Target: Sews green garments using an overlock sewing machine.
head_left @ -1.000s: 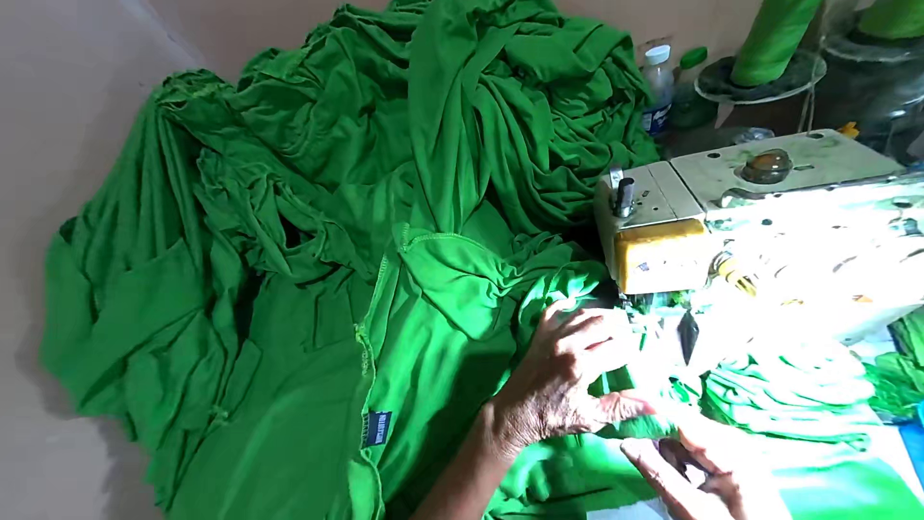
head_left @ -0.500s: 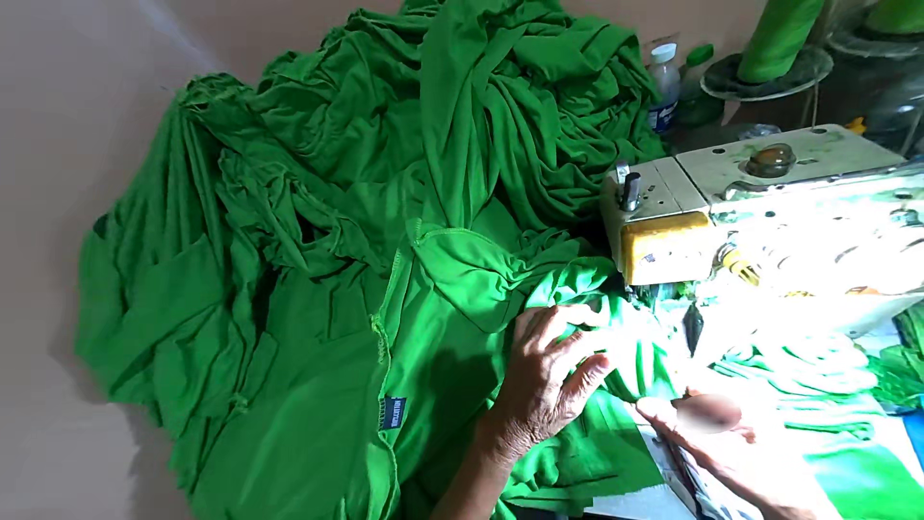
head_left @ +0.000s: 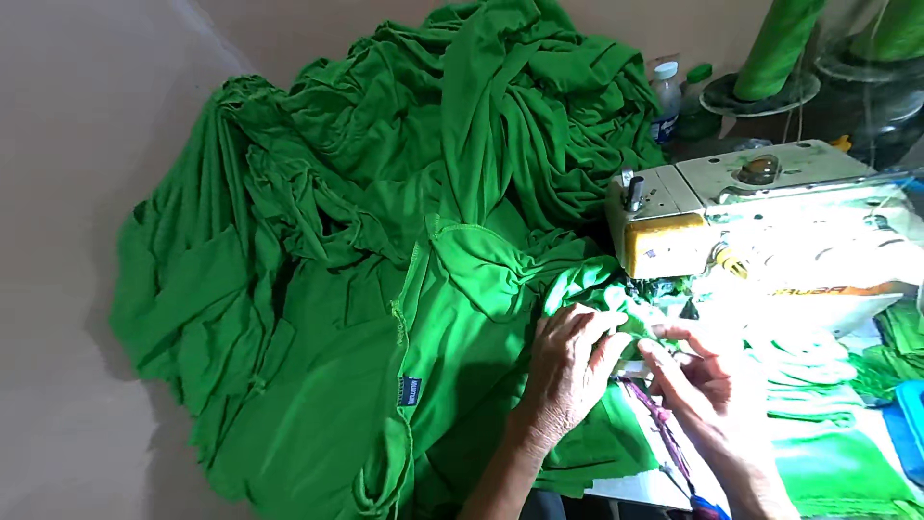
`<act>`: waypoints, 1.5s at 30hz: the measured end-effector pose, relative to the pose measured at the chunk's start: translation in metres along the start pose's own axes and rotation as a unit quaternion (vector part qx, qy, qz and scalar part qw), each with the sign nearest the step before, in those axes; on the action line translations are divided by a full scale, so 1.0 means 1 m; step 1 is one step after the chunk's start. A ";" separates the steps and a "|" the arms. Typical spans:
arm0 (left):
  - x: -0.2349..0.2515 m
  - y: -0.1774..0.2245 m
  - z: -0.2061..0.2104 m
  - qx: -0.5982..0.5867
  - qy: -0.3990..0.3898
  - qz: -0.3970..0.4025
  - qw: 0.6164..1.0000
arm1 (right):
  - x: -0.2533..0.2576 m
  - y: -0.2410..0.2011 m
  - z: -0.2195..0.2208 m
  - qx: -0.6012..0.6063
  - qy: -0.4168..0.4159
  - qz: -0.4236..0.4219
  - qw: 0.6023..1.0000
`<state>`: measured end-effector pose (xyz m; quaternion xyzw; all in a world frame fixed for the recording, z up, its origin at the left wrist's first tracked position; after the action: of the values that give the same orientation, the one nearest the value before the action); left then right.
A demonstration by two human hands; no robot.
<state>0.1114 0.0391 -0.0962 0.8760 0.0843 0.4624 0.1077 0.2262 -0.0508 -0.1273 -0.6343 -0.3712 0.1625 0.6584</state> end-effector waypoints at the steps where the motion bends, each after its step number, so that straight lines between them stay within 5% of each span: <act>1: 0.002 0.002 0.000 -0.001 0.006 0.001 1.000 | -0.003 -0.005 0.000 -0.032 0.005 -0.044 0.998; 7: -0.003 0.025 0.013 0.104 -0.036 0.031 0.993 | -0.035 -0.001 -0.009 -0.068 0.025 -0.141 0.987; 10: -0.021 0.033 0.012 0.145 0.003 0.022 0.989 | -0.045 0.008 -0.012 -0.053 0.028 -0.159 0.985; 20: -0.019 0.017 0.022 0.150 0.052 -0.021 0.987 | -0.018 0.023 -0.005 0.001 0.004 -0.123 0.992; 26: -0.011 0.009 0.023 0.147 0.039 -0.048 0.987 | -0.007 0.020 -0.005 -0.134 0.092 -0.118 0.980; 31: -0.013 0.007 0.026 0.147 0.054 -0.053 0.986 | -0.009 0.024 -0.005 -0.133 0.088 -0.119 0.980; 40: 0.014 -0.032 0.035 0.090 -0.078 -0.182 0.976 | -0.007 0.010 -0.001 -0.195 0.085 -0.136 0.968; 45: -0.001 -0.006 0.009 0.136 -0.069 -0.221 0.963 | -0.015 -0.004 0.011 -0.185 0.023 -0.186 0.965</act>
<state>0.1179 0.0438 -0.1029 0.8721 0.3301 0.3494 0.0920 0.2072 -0.0534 -0.1285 -0.6685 -0.4905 -0.0488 0.5569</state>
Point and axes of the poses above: each hand's wrist, its own x-axis towards the middle knuckle, its own z-axis out of the palm, y = z × x, the point moved 8 cm from there along x, towards the middle knuckle, and after that the axes turned 13 degrees about z, right-handed, at the moved point
